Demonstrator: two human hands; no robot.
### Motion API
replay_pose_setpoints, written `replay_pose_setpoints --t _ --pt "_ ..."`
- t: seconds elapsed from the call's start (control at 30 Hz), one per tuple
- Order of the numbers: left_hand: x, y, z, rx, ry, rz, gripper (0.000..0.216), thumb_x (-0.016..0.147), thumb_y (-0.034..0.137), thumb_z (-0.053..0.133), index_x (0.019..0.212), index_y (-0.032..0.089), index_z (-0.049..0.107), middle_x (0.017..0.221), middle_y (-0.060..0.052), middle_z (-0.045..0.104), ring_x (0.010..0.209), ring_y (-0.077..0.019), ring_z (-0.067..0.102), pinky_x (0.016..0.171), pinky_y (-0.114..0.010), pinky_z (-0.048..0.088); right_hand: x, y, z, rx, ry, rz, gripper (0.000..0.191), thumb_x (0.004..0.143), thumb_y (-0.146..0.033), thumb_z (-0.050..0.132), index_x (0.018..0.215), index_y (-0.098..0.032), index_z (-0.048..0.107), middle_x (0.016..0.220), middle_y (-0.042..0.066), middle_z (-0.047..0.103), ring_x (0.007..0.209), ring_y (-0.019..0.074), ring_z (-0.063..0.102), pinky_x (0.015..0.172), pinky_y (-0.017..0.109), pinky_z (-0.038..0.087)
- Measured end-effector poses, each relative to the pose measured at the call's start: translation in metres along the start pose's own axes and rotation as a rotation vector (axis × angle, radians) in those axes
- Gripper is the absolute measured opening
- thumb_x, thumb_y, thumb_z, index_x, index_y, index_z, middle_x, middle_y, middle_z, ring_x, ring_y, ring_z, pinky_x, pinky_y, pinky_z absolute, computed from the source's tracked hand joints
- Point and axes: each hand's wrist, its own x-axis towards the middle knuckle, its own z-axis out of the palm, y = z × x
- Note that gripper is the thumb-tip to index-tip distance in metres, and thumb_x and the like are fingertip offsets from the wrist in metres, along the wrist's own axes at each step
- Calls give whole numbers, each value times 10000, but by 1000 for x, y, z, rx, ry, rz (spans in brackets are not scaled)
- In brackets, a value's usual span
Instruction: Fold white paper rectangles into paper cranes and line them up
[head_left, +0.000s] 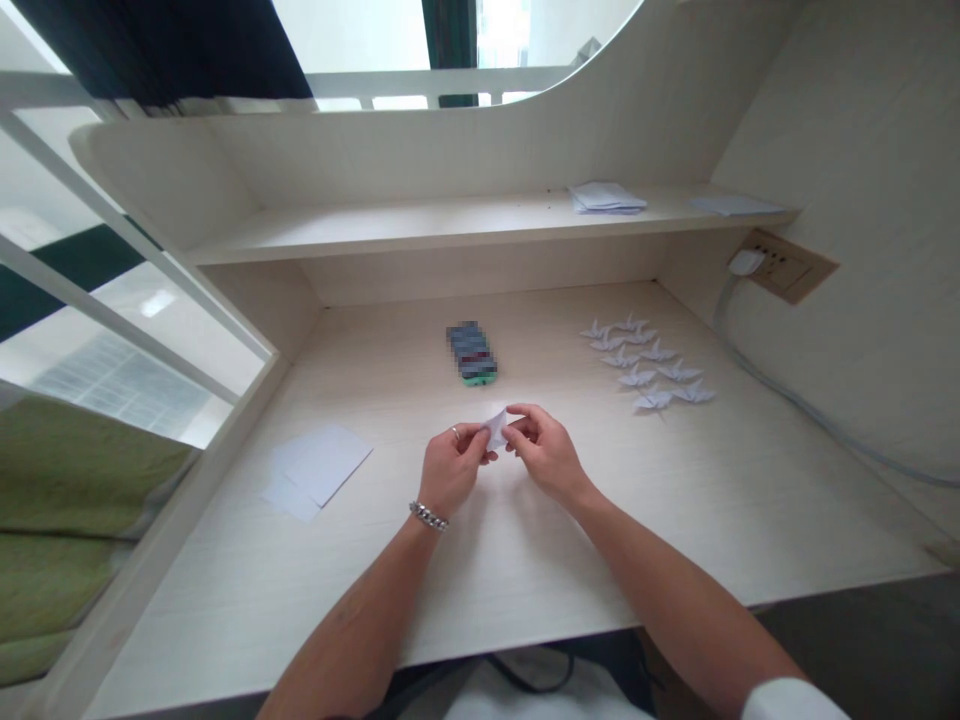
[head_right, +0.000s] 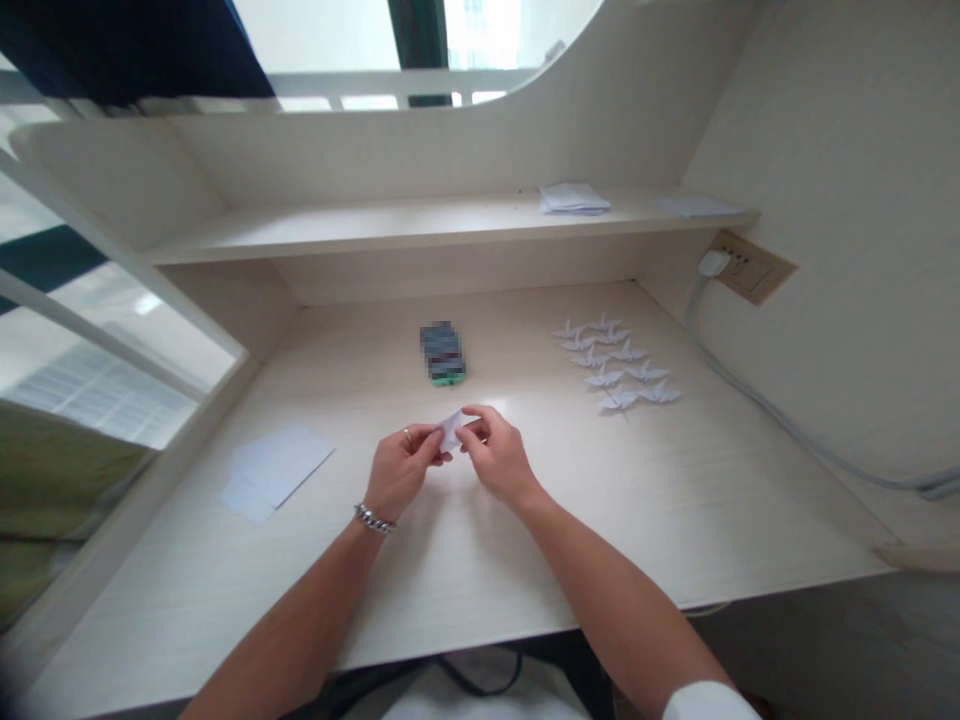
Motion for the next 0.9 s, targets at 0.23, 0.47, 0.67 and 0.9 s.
replay_pose_setpoints --t 0.23,0.47,0.67,0.9 --pt "1 -2 0 19 48 -15 315 781 426 663 785 114 704 608 -37 686 562 -144 657 552 -232 532 -2 -7 2 -170 10 -78 241 745 -297 710 930 -156 644 868 75 708 744 181 662 645 287 534" --pt "0 1 2 -53 50 -80 333 751 446 687 751 112 692 648 -61 702 585 -150 668 571 -240 534 -2 0 -1 -357 32 -250 198 861 -255 574 1024 -174 653 923 85 716 755 183 664 720 306 526" --pt "-1 3 2 -90 1 -87 277 718 389 717 746 115 679 663 -58 704 590 -142 660 563 -229 514 1 3 0 -114 35 -71 282 885 -330 516 1065 -162 654 843 71 705 671 169 646 652 301 529" --pt "2 1 -1 -83 -6 -74 275 725 376 714 794 111 688 623 -44 690 573 -127 630 563 -225 504 6 4 -1 173 -61 159 308 755 -427 673 893 -152 649 666 22 665 574 148 611 535 262 493"
